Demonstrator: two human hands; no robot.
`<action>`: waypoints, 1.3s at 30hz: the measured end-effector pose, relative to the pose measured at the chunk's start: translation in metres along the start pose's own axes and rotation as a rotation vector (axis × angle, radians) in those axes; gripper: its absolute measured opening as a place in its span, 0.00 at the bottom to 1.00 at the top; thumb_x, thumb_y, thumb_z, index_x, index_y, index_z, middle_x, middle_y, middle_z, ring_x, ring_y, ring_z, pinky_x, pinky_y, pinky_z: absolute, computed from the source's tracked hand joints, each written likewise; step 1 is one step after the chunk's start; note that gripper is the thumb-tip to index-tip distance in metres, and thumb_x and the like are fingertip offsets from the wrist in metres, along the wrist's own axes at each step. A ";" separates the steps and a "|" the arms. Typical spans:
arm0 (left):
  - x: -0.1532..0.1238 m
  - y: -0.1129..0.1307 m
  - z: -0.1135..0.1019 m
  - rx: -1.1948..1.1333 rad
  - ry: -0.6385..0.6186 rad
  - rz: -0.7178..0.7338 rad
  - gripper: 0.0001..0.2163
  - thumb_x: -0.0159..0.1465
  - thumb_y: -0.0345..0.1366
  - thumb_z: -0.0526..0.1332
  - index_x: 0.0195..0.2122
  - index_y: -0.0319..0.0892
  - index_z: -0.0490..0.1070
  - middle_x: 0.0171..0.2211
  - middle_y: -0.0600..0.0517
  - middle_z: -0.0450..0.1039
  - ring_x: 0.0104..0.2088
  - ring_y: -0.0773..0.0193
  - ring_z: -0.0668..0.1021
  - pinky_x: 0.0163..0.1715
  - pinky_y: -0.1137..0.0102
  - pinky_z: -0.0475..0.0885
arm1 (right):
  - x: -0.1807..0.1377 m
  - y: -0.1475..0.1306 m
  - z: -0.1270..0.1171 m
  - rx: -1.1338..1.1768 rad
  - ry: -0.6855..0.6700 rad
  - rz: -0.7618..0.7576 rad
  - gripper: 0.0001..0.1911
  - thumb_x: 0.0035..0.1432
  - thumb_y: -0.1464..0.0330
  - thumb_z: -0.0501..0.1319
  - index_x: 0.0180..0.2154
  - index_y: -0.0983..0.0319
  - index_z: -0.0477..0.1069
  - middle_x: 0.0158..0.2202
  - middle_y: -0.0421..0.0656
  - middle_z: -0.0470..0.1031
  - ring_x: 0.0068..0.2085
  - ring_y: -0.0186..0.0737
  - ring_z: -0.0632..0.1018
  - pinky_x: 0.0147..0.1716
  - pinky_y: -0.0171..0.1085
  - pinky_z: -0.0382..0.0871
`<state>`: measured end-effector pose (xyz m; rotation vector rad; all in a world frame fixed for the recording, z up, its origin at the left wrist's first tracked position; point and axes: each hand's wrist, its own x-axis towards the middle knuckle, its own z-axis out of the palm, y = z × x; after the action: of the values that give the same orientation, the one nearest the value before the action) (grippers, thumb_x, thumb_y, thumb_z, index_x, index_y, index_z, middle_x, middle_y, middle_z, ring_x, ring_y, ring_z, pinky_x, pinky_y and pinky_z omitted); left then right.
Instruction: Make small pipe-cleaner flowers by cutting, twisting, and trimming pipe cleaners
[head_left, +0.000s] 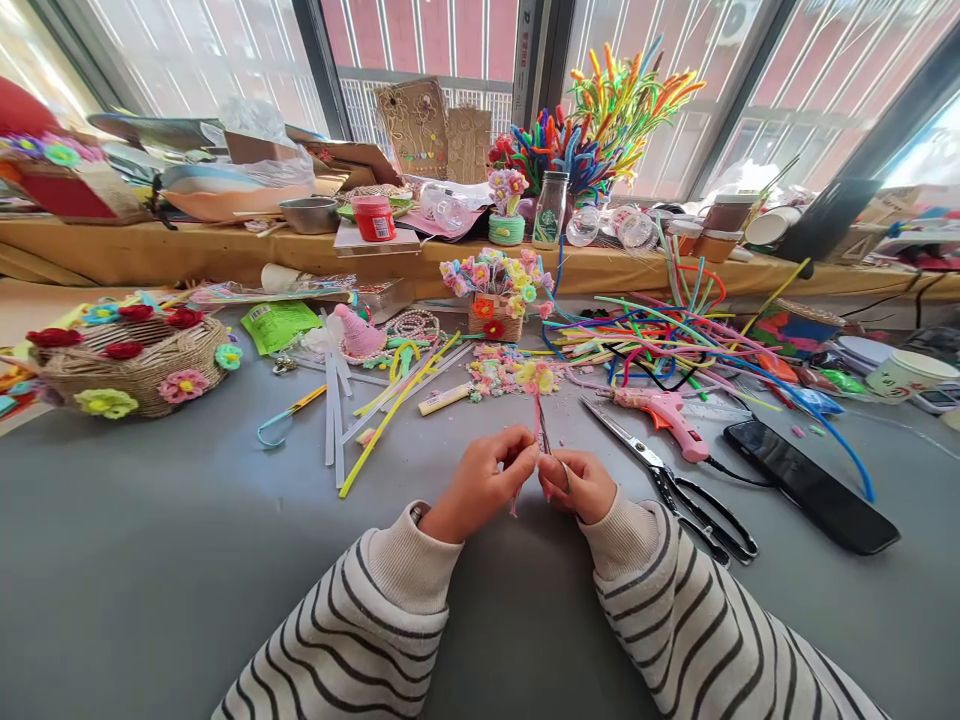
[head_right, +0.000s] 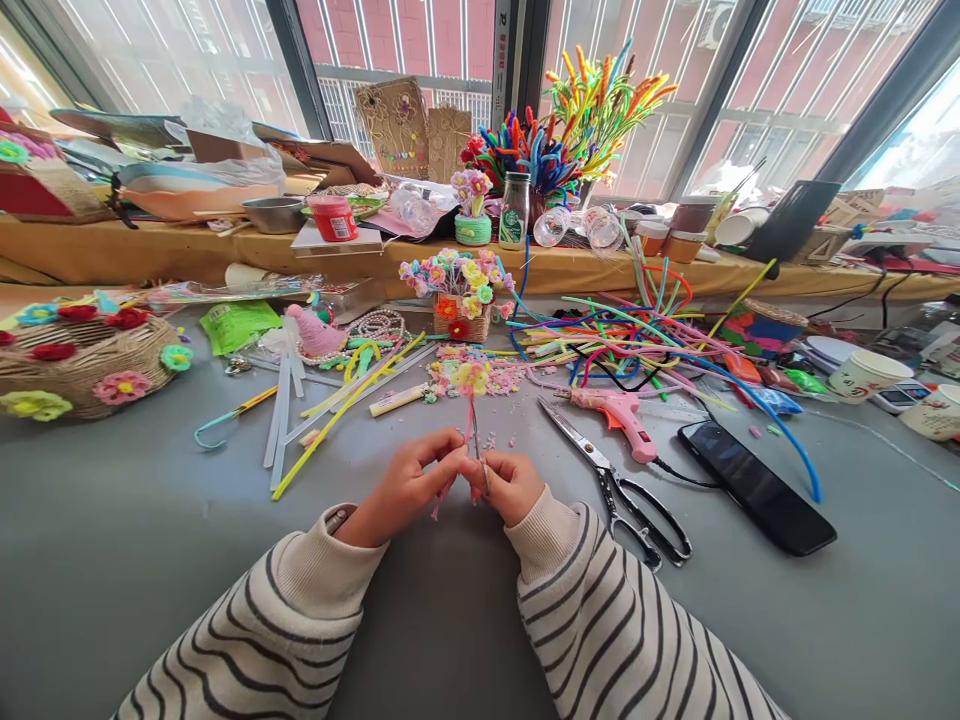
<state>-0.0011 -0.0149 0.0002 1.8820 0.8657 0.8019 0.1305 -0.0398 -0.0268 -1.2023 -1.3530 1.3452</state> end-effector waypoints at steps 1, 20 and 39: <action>0.000 0.000 0.000 -0.013 -0.007 -0.008 0.10 0.56 0.37 0.48 0.20 0.40 0.54 0.15 0.60 0.52 0.17 0.75 0.59 0.19 0.78 0.56 | 0.001 0.000 0.000 -0.001 0.025 0.001 0.24 0.39 0.49 0.53 0.11 0.63 0.57 0.07 0.31 0.47 0.11 0.24 0.51 0.11 0.30 0.42; 0.001 -0.006 0.001 -0.058 0.034 0.003 0.09 0.56 0.37 0.47 0.21 0.40 0.56 0.16 0.59 0.54 0.18 0.75 0.60 0.20 0.78 0.57 | -0.002 0.002 0.001 -0.132 -0.102 -0.083 0.27 0.42 0.46 0.46 0.16 0.64 0.60 0.10 0.33 0.52 0.12 0.24 0.54 0.12 0.29 0.46; 0.001 -0.006 0.002 -0.026 0.085 0.005 0.09 0.56 0.36 0.47 0.21 0.40 0.55 0.16 0.59 0.53 0.18 0.74 0.59 0.20 0.78 0.57 | 0.000 0.003 0.003 -0.130 -0.088 -0.096 0.28 0.42 0.46 0.45 0.16 0.64 0.60 0.09 0.33 0.52 0.12 0.25 0.54 0.13 0.29 0.47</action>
<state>0.0001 -0.0127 -0.0058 1.8394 0.8989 0.8974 0.1277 -0.0401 -0.0299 -1.1599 -1.5612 1.2711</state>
